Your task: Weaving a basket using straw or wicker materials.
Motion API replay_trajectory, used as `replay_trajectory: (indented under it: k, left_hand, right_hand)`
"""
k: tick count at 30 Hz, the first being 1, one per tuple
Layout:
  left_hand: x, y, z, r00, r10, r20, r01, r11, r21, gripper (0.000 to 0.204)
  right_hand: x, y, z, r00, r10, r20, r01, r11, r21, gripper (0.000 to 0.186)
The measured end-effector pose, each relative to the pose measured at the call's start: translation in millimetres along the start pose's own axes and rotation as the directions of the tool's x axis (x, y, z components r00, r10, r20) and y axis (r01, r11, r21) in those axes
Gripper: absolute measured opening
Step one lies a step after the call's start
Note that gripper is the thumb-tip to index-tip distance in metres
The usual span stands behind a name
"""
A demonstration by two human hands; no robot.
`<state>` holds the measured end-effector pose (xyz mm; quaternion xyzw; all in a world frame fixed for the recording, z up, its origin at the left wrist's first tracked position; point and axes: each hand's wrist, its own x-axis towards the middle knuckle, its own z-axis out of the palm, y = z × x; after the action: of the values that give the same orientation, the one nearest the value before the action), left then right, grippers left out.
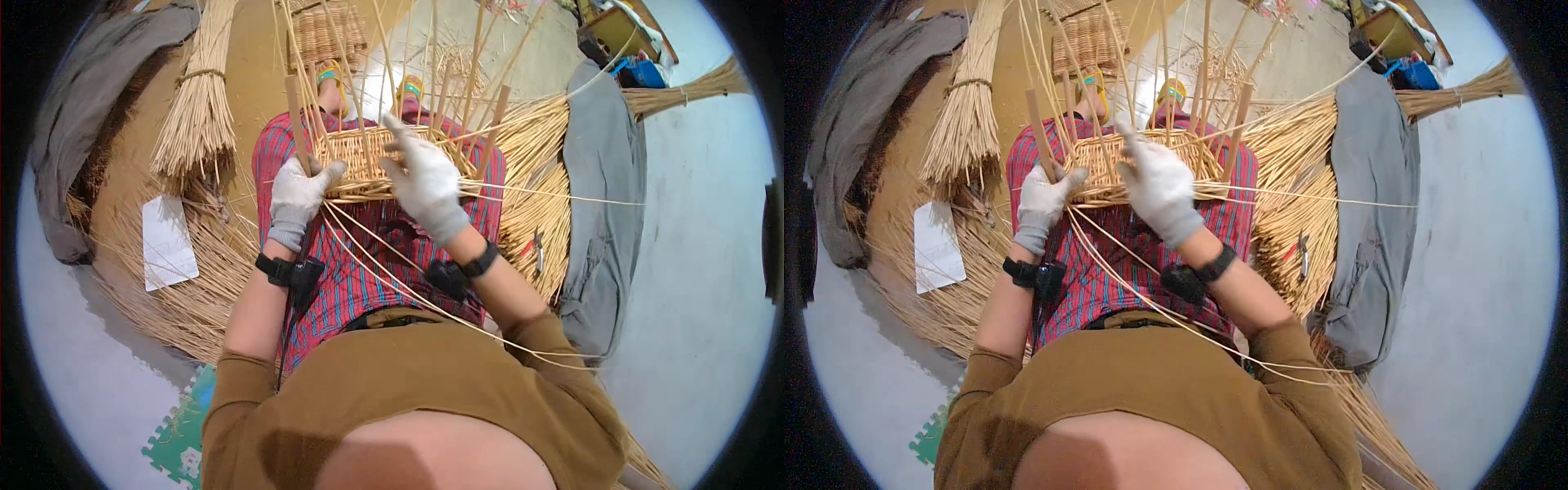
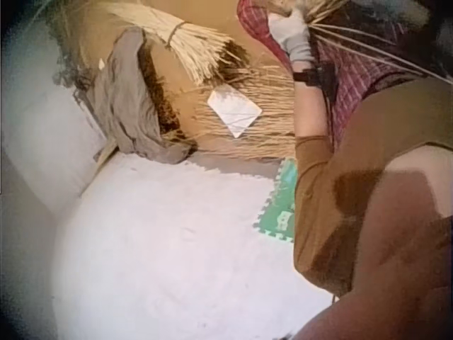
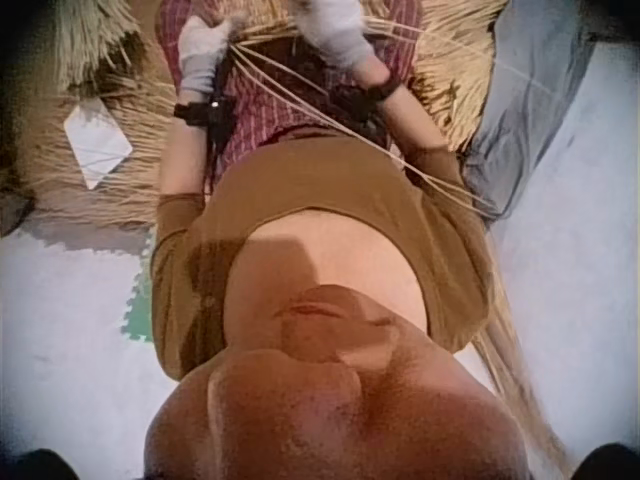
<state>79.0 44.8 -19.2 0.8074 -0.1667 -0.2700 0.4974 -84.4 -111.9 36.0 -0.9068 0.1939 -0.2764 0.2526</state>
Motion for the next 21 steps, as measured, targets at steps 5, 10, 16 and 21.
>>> replay_trajectory:
  k: [5, 10, 16, 21]
  left_hand:
    - [2.1, 3.2, 4.0, 0.999, -0.015, 0.038, 0.019, 0.993, -0.114, 0.044]
    - [-3.4, 7.9, -19.4, 0.978, -0.030, 0.205, 0.071, 0.978, -0.196, 0.040]
    - [-5.8, -9.7, -44.6, 0.851, 0.244, 0.465, -0.107, 0.947, -0.302, 0.055]
    - [1.9, -19.5, -14.4, 0.967, 0.107, 0.233, -0.038, 0.958, -0.283, 0.050]
  right_hand:
    - [19.3, -14.5, 44.2, 0.883, 0.368, 0.293, -0.228, 0.879, -0.418, 0.036]
    - [23.2, -13.3, 24.1, 0.889, 0.252, 0.381, -0.108, 0.926, -0.361, 0.032]
    - [-25.7, 0.7, -29.2, 0.819, 0.186, 0.543, -0.369, 0.896, 0.248, 0.069]
    - [-57.6, 22.5, -28.3, 0.797, 0.365, 0.481, -0.604, 0.470, 0.644, 0.063]
